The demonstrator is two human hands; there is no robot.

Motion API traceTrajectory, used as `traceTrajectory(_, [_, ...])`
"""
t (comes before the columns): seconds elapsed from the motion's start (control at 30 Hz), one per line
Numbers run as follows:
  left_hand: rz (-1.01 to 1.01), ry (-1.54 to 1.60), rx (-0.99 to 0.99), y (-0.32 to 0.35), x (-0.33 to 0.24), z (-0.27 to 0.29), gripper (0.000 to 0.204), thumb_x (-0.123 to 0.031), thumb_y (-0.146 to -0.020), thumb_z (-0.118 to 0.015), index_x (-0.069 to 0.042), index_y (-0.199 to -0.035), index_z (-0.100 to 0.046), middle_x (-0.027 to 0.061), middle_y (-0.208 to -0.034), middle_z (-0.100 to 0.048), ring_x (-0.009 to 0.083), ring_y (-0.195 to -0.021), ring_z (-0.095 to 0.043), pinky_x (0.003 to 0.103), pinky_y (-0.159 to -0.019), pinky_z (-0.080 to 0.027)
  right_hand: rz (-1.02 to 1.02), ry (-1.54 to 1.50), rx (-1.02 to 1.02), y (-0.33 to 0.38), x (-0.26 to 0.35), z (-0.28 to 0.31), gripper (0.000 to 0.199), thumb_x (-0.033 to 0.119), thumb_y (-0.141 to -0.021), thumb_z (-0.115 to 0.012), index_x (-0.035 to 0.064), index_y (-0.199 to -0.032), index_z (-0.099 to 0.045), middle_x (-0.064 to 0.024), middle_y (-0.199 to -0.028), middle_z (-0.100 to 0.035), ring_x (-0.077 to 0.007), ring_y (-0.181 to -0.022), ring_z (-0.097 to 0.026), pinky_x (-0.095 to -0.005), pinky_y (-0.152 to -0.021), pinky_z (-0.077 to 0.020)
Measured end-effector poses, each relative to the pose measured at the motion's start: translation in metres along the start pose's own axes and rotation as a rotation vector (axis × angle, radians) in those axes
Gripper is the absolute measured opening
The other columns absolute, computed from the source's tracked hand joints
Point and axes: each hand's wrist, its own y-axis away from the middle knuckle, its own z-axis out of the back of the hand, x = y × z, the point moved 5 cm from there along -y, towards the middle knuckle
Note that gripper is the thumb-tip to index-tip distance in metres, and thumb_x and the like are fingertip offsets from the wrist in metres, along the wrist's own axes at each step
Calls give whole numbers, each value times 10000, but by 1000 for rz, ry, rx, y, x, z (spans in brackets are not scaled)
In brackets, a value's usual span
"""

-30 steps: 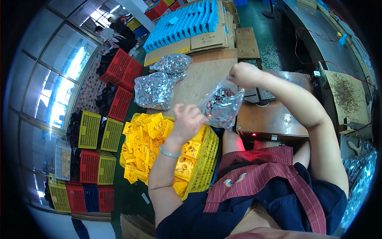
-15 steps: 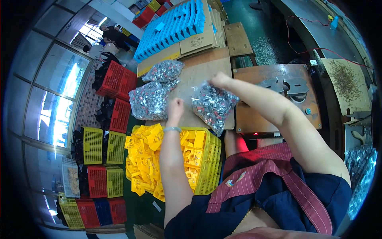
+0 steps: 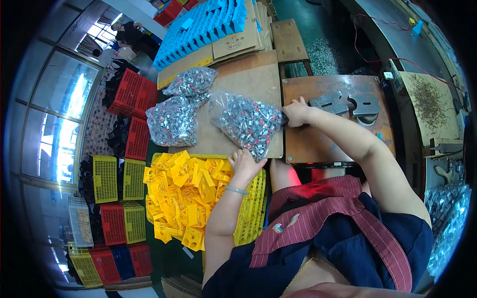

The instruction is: Assembling small metal components into a fixture on a workshop bench.

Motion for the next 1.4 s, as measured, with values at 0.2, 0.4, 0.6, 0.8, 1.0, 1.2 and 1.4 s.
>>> traceTrajectory(0.2, [-57,213,-219,15,15,-19,537,-430,-745,-739,-6,-1020,-559,197,-1098,-601,360,-1138,-492,517,-1024,-258,42,-128,-82,12,0,3,326,315,-730,-760,104,-978,-731,-130,-1016,-694,-303,-1093,-591,-551,-999,-319])
traceTrajectory(0.4, [-45,772,-298,15,53,-21,434,-394,-811,-717,-13,-970,-583,153,-879,-671,327,-783,-617,430,-755,-432,220,-719,-158,-8,14,26,246,284,-792,-768,60,-731,-687,-93,-653,-641,-170,-623,-600,-320,-612,-482])
traceTrajectory(0.6, [-40,277,-392,29,57,12,407,-367,-921,-633,8,-765,-639,81,-608,-627,139,-577,-620,326,-513,-455,77,-970,-247,-19,38,29,238,259,-810,-742,51,-707,-692,-92,-705,-682,-163,-660,-621,-319,-667,-499])
traceTrajectory(0.8, [89,1075,-267,13,94,-1,393,-325,-928,-639,-25,-675,-622,38,-581,-604,116,-521,-570,271,-524,-443,74,-911,-395,-42,53,58,156,176,-780,-695,24,-750,-711,-101,-724,-681,-174,-707,-629,-325,-673,-487])
traceTrajectory(1.0, [174,1222,-501,-31,147,129,394,-309,-928,-640,-79,-618,-563,-11,-546,-500,76,-496,-437,236,-478,-310,81,-881,-518,-84,93,162,207,204,-722,-637,14,-744,-714,-200,-716,-665,-315,-585,-661,-424,-548,-537])
traceTrajectory(1.2, [27,1285,-461,-85,161,214,393,-284,-948,-615,-112,-633,-456,-38,-564,-386,73,-473,-337,244,-469,-253,65,-936,-715,-116,82,217,183,184,-732,-637,37,-783,-731,-137,-804,-705,-266,-746,-687,-379,-709,-543])
traceTrajectory(1.4, [-9,1459,-751,-97,155,203,375,-278,-976,-575,-117,-658,-455,-33,-607,-412,68,-536,-353,239,-531,-289,135,-1127,-774,-114,86,213,207,259,-777,-653,77,-829,-736,-118,-869,-714,-267,-824,-674,-383,-769,-528])
